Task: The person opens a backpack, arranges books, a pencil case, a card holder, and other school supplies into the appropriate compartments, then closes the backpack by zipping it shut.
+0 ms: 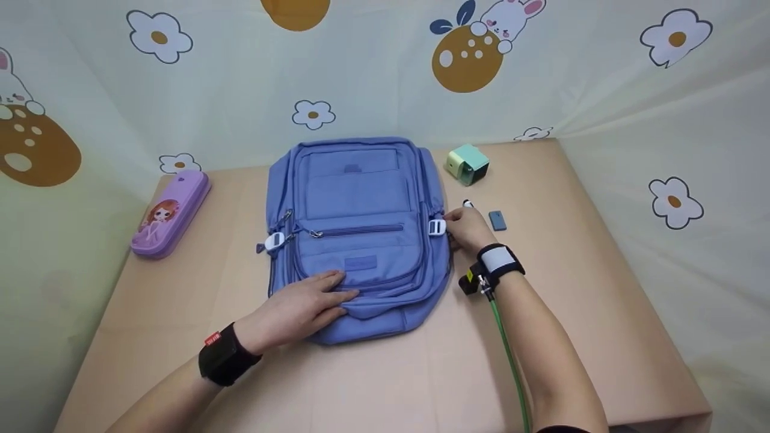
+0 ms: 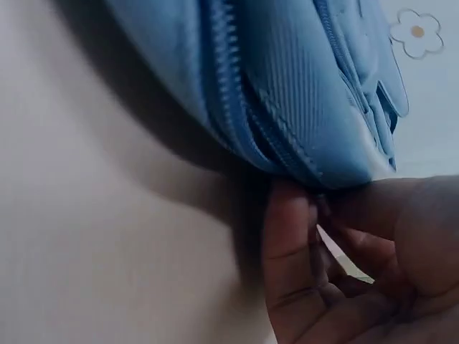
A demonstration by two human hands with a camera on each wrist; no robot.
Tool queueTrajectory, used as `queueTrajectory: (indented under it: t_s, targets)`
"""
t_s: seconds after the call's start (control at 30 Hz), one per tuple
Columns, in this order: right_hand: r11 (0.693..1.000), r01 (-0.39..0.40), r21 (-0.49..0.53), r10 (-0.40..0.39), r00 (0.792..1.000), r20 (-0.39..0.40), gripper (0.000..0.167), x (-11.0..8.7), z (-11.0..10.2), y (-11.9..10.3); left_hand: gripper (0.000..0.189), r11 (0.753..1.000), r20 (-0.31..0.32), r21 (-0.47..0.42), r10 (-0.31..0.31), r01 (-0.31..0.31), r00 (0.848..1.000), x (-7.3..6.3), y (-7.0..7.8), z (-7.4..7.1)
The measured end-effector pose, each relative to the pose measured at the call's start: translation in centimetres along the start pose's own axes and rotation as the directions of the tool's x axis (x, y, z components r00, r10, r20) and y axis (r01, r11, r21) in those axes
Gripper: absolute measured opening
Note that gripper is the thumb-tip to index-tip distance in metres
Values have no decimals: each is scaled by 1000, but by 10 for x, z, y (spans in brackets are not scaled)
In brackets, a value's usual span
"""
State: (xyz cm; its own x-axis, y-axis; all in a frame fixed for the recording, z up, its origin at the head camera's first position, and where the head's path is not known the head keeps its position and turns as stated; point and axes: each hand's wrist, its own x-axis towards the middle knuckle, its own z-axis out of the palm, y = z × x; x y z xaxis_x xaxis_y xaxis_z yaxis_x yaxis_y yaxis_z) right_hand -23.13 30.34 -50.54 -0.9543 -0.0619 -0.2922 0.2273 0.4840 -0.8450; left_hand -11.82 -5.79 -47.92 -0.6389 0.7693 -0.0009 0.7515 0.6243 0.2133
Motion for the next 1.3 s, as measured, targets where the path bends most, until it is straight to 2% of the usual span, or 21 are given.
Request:
queueTrajectory:
  t_s: [0.1,0.17,0.27,0.33,0.43,0.53,0.63,0.73,0.9,1.03,1.17,1.3]
  targets:
    - [1000,18,13,-17,999,-39,32,2,0,2,43,1000,27,-8,3,-2,1000,2,0,-3]
    - [999,40,-28,-41,997,-60,28,3,1,2,45,1000,47,0,2,-2,999,3,2,-8]
    - [984,85,-156,-100,991,-90,25,4,3,2,50,999,66,51,-1,-3,998,8,10,-19]
    - [960,117,-256,-148,983,-105,26,4,3,2,55,994,66,107,-2,-5,998,14,20,-27]
    - [929,148,-340,-195,975,-107,27,4,1,0,58,985,62,167,29,-39,998,28,37,-33]
    - [917,167,-362,-214,973,-92,29,4,-3,0,60,974,78,189,110,-123,991,47,53,-29]
    - [905,186,-383,-234,969,-81,29,4,-5,1,58,948,125,245,178,-204,976,66,66,-17]
    - [887,194,-420,-249,965,-79,28,4,-3,3,53,929,166,297,178,-221,970,80,76,-6]
    - [847,219,-485,-289,954,-75,25,6,2,7,53,948,212,290,74,-135,974,89,82,1]
    - [810,280,-515,-365,929,-69,19,7,2,9,59,967,220,248,-2,-54,975,91,80,2]
    - [757,333,-562,-439,896,-60,16,6,-1,12,58,975,219,222,-52,2,974,94,76,1]
    - [707,327,-627,-468,881,-68,16,0,-2,16,54,980,252,199,-79,28,965,97,73,-1]
